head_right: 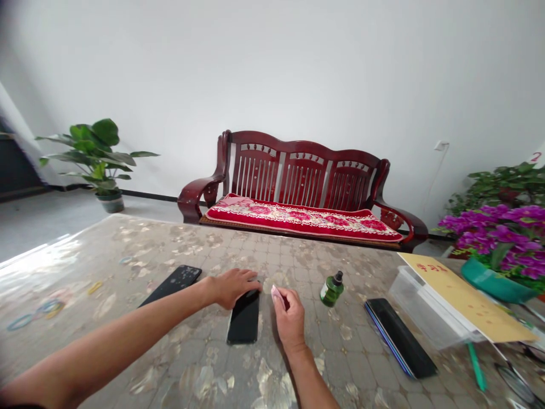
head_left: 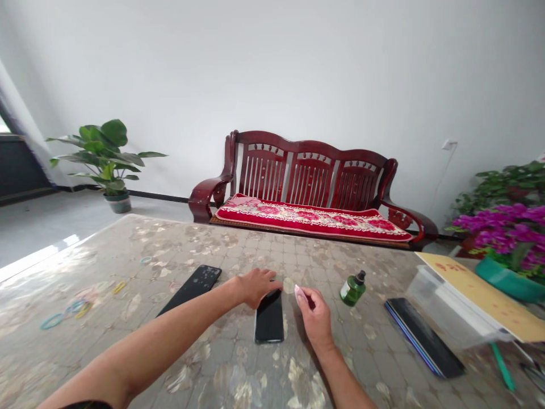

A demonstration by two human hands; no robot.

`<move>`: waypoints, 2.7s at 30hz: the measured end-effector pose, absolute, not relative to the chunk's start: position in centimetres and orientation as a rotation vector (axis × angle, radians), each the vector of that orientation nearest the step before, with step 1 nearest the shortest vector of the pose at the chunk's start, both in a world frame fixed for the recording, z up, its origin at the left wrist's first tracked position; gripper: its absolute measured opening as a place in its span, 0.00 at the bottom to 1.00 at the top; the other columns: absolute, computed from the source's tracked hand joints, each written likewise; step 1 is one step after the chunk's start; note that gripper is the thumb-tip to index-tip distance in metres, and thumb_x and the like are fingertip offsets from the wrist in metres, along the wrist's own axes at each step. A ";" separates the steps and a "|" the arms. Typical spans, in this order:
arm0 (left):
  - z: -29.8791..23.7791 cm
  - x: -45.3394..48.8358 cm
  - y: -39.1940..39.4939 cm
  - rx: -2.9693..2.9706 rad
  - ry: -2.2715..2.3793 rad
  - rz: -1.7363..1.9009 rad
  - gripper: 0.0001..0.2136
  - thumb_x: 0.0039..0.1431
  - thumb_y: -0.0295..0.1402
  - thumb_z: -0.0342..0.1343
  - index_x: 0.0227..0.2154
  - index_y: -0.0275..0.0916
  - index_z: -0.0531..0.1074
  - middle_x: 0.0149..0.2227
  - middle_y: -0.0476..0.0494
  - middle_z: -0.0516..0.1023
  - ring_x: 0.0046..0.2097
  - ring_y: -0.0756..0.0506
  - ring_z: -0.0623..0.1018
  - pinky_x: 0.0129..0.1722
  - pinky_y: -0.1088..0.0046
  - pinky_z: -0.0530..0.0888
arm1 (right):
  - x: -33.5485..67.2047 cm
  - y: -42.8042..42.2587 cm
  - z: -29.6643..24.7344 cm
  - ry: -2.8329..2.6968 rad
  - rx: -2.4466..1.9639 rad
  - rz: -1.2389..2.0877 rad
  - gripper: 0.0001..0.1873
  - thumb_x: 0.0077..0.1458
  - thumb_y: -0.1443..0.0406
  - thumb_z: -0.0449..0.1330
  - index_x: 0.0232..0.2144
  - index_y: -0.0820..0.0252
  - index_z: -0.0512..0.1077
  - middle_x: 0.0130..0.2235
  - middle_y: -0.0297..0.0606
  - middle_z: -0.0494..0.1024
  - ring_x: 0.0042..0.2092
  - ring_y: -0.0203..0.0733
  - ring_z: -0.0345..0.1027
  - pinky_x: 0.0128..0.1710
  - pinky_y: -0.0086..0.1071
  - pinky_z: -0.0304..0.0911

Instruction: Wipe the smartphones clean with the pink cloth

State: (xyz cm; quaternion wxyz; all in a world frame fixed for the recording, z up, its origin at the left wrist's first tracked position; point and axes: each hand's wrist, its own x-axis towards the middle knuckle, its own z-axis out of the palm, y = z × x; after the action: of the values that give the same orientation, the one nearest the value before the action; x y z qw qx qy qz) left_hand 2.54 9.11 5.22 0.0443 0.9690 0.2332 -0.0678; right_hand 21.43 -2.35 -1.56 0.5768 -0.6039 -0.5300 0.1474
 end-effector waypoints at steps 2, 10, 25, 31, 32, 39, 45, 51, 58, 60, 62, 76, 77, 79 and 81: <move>5.4 1.7 9.3 2.923 0.856 -0.225 0.36 0.37 0.26 0.68 0.54 0.45 0.67 0.55 0.36 0.70 0.53 0.31 0.73 0.51 0.54 0.71 | 21.5 -2.3 -1.6 -1.222 -1.420 0.347 0.18 0.59 0.52 0.58 0.35 0.60 0.78 0.35 0.41 0.79 0.38 0.43 0.71 0.42 0.34 0.67; 5.2 -2.1 5.4 2.718 1.367 -0.116 0.20 0.50 0.38 0.62 0.44 0.31 0.71 0.47 0.28 0.72 0.50 0.32 0.73 0.47 0.57 0.73 | 21.5 -2.3 -1.7 -1.250 -1.423 0.315 0.17 0.60 0.53 0.58 0.35 0.60 0.78 0.34 0.40 0.78 0.37 0.42 0.71 0.39 0.32 0.67; 1.6 -4.5 -2.7 2.447 0.993 0.328 0.25 0.54 0.23 0.59 0.55 0.47 0.67 0.55 0.42 0.68 0.55 0.40 0.70 0.56 0.64 0.68 | 19.9 -2.4 -0.9 -1.743 -1.626 0.012 0.11 0.61 0.67 0.53 0.35 0.54 0.77 0.36 0.37 0.77 0.41 0.42 0.71 0.43 0.32 0.63; 1.2 -2.2 -2.2 2.523 1.092 0.274 0.15 0.58 0.29 0.62 0.49 0.42 0.72 0.52 0.41 0.71 0.52 0.38 0.73 0.53 0.63 0.72 | 19.8 0.2 0.1 -1.788 -1.684 0.042 0.10 0.60 0.68 0.56 0.34 0.54 0.77 0.35 0.35 0.78 0.39 0.41 0.72 0.39 0.30 0.62; 1.1 -1.8 -2.1 2.551 1.103 0.268 0.15 0.58 0.31 0.63 0.49 0.41 0.72 0.51 0.40 0.72 0.51 0.38 0.73 0.52 0.62 0.72 | 19.8 0.8 0.3 -1.810 -1.683 0.046 0.10 0.60 0.68 0.56 0.34 0.53 0.77 0.35 0.35 0.78 0.38 0.41 0.72 0.39 0.30 0.62; -0.6 -1.8 -1.9 2.664 1.009 0.402 0.09 0.64 0.32 0.57 0.46 0.41 0.72 0.49 0.41 0.75 0.48 0.39 0.74 0.51 0.63 0.72 | 19.9 1.9 0.7 -2.027 -1.643 -0.065 0.12 0.60 0.71 0.54 0.35 0.53 0.76 0.36 0.37 0.76 0.42 0.43 0.69 0.42 0.32 0.62; 0.0 -2.2 -1.9 2.675 0.889 0.452 0.05 0.65 0.28 0.56 0.42 0.40 0.73 0.46 0.43 0.77 0.46 0.41 0.75 0.48 0.65 0.72 | 19.1 -1.8 0.8 -2.132 -1.576 0.004 0.14 0.61 0.73 0.51 0.36 0.54 0.74 0.36 0.37 0.73 0.41 0.43 0.68 0.41 0.34 0.63; 0.7 -1.9 -1.7 2.715 0.881 0.389 0.06 0.64 0.31 0.58 0.42 0.39 0.73 0.47 0.42 0.78 0.46 0.40 0.76 0.48 0.64 0.73 | 19.3 -1.1 1.3 -2.183 -1.531 0.021 0.14 0.63 0.72 0.50 0.37 0.53 0.73 0.37 0.36 0.73 0.41 0.43 0.68 0.43 0.35 0.63; -0.7 -1.9 -1.0 2.800 0.932 0.399 0.05 0.64 0.29 0.58 0.42 0.38 0.73 0.47 0.43 0.79 0.44 0.40 0.76 0.45 0.63 0.74 | 18.1 1.2 1.0 -2.135 -1.618 -0.044 0.13 0.62 0.74 0.51 0.36 0.54 0.73 0.36 0.37 0.74 0.40 0.42 0.68 0.41 0.34 0.62; -1.1 -2.0 -0.9 2.846 0.914 0.414 0.03 0.64 0.29 0.58 0.40 0.38 0.73 0.46 0.43 0.79 0.43 0.41 0.76 0.45 0.65 0.74 | 17.6 0.4 1.0 -2.214 -1.547 -0.030 0.13 0.61 0.74 0.52 0.36 0.54 0.73 0.37 0.36 0.74 0.41 0.42 0.68 0.42 0.33 0.61; -1.4 -1.9 -0.9 2.882 0.908 0.439 0.02 0.64 0.29 0.59 0.39 0.38 0.73 0.45 0.43 0.79 0.42 0.41 0.77 0.43 0.65 0.74 | 17.3 0.1 1.1 -2.274 -1.518 -0.011 0.13 0.61 0.74 0.53 0.35 0.54 0.73 0.36 0.35 0.74 0.41 0.41 0.67 0.43 0.32 0.61; -0.3 -2.4 -1.2 2.888 0.865 0.532 0.05 0.65 0.23 0.55 0.35 0.38 0.73 0.40 0.47 0.79 0.39 0.45 0.76 0.39 0.70 0.73 | 15.9 1.5 1.5 -2.315 -1.537 0.034 0.13 0.60 0.74 0.54 0.35 0.54 0.74 0.37 0.34 0.74 0.44 0.39 0.67 0.45 0.28 0.58; -0.4 -2.2 -1.1 2.889 0.868 0.536 0.05 0.65 0.23 0.54 0.35 0.38 0.73 0.40 0.46 0.79 0.38 0.45 0.76 0.39 0.70 0.73 | 15.9 1.4 1.5 -2.322 -1.528 0.042 0.13 0.60 0.74 0.53 0.35 0.54 0.74 0.38 0.34 0.74 0.44 0.39 0.67 0.45 0.28 0.58; -0.9 -2.0 -1.1 2.896 0.862 0.549 0.04 0.65 0.24 0.55 0.36 0.37 0.73 0.41 0.45 0.79 0.39 0.45 0.76 0.40 0.70 0.73 | 16.1 1.9 1.6 -2.292 -1.573 0.022 0.13 0.61 0.73 0.53 0.35 0.54 0.74 0.37 0.35 0.75 0.44 0.39 0.67 0.45 0.28 0.58; -1.5 -1.8 -0.9 2.905 0.850 0.568 0.03 0.65 0.25 0.56 0.36 0.37 0.73 0.42 0.45 0.79 0.40 0.45 0.76 0.41 0.69 0.73 | 16.4 2.7 1.7 -2.223 -1.658 -0.021 0.13 0.62 0.72 0.52 0.35 0.54 0.75 0.37 0.36 0.75 0.43 0.40 0.68 0.45 0.29 0.58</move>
State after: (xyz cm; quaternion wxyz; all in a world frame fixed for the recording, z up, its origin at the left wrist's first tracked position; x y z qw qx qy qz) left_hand -1.75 -0.91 -1.46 0.0311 0.9428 0.2758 0.1844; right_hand 16.36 2.72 1.69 0.1834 -0.5877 -0.7880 -0.0075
